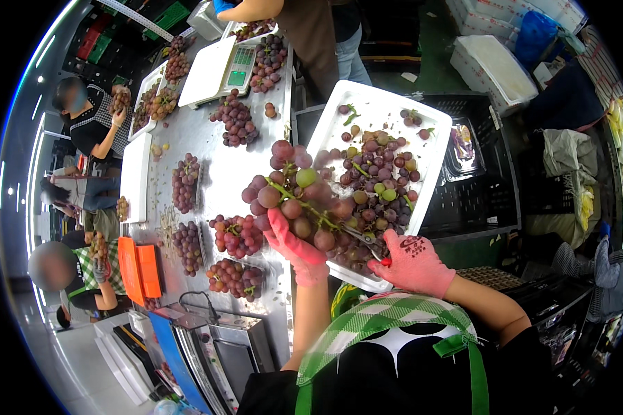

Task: The person uses shears to trim bunches of grapes, cutting off unwanted stems and individual grapes. The trimmed grapes are placed into a white styrofoam tray on a metal table.

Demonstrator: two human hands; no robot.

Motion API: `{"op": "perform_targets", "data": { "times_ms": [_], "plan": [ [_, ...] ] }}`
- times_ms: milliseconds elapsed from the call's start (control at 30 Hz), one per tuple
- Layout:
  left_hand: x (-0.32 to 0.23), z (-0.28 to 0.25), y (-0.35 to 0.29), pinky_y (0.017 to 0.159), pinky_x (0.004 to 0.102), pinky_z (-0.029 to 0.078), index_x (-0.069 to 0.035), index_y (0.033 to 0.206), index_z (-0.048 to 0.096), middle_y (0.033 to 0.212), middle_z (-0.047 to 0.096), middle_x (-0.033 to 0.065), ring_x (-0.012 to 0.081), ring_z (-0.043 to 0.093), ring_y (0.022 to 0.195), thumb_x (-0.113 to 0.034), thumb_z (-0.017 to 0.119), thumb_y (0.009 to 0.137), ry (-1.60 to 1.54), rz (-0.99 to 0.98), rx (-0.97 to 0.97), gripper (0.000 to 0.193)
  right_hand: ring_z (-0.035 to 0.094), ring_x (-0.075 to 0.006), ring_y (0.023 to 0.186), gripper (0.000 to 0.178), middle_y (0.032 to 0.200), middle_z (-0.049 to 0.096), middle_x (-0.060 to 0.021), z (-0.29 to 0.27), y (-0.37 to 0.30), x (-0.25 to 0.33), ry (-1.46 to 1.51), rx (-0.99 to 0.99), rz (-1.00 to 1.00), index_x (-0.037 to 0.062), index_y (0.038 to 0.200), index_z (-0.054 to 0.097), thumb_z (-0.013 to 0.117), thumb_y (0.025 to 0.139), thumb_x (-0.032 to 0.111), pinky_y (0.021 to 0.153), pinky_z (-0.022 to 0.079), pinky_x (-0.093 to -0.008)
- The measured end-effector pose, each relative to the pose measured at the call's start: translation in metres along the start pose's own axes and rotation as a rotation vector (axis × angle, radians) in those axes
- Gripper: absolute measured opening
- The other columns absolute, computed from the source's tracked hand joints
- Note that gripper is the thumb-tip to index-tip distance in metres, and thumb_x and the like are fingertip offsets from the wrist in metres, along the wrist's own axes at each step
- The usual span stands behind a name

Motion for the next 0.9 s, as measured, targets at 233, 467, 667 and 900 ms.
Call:
{"op": "perform_targets", "data": {
  "times_ms": [233, 467, 667, 900],
  "plan": [
    [-0.001, 0.009, -0.001, 0.095, 0.0340, 0.038, -0.007, 0.131, 0.035, 0.126, 0.045, 0.0074, 0.0202, 0.047, 0.113, -0.029, 0.038, 0.092, -0.170, -0.044, 0.064, 0.045, 0.061, -0.0295, 0.072, 0.039, 0.073, 0.062, -0.0124, -0.005, 0.007, -0.004, -0.101, -0.025, -0.036, 0.0018, 0.090, 0.043, 0.058, 0.078, 0.036, 0.064, 0.047, -0.0385],
    [0.002, 0.007, 0.005, 0.098, 0.0368, 0.035, -0.009, 0.135, 0.032, 0.133, 0.039, 0.0079, 0.0228, 0.041, 0.119, -0.034, 0.034, 0.093, -0.087, -0.015, 0.080, 0.049, 0.060, -0.0312, 0.077, 0.037, 0.074, 0.061, -0.0133, -0.006, 0.010, -0.013, -0.047, -0.038, -0.073, 0.0031, 0.090, 0.044, 0.059, 0.078, 0.034, 0.067, 0.046, -0.0401],
    [0.013, -0.006, 0.012, 0.097, 0.0353, 0.035, -0.009, 0.134, 0.031, 0.131, 0.041, 0.0079, 0.0211, 0.042, 0.117, -0.035, 0.033, 0.093, -0.244, -0.063, 0.107, 0.049, 0.061, -0.0303, 0.075, 0.038, 0.076, 0.063, -0.0100, -0.017, 0.002, -0.016, -0.027, 0.015, 0.009, 0.0029, 0.093, 0.045, 0.058, 0.080, 0.036, 0.067, 0.046, -0.0387],
    [0.007, 0.005, 0.008, 0.084, 0.0368, 0.045, -0.011, 0.132, 0.033, 0.115, 0.047, 0.0080, 0.0224, 0.050, 0.102, -0.045, 0.033, 0.090, -0.252, -0.113, 0.037, 0.054, 0.060, -0.0267, 0.084, 0.043, 0.080, 0.064, -0.0077, -0.013, 0.003, -0.003, 0.081, 0.172, 0.008, 0.0015, 0.097, 0.046, 0.058, 0.079, 0.039, 0.074, 0.045, -0.0367]
  ]
}}
Point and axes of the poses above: each hand's wrist, its own y-axis towards the middle knuckle, its own z-axis out of the palm, x = y × z, the point moved 8 cm from there along y, towards the middle knuckle
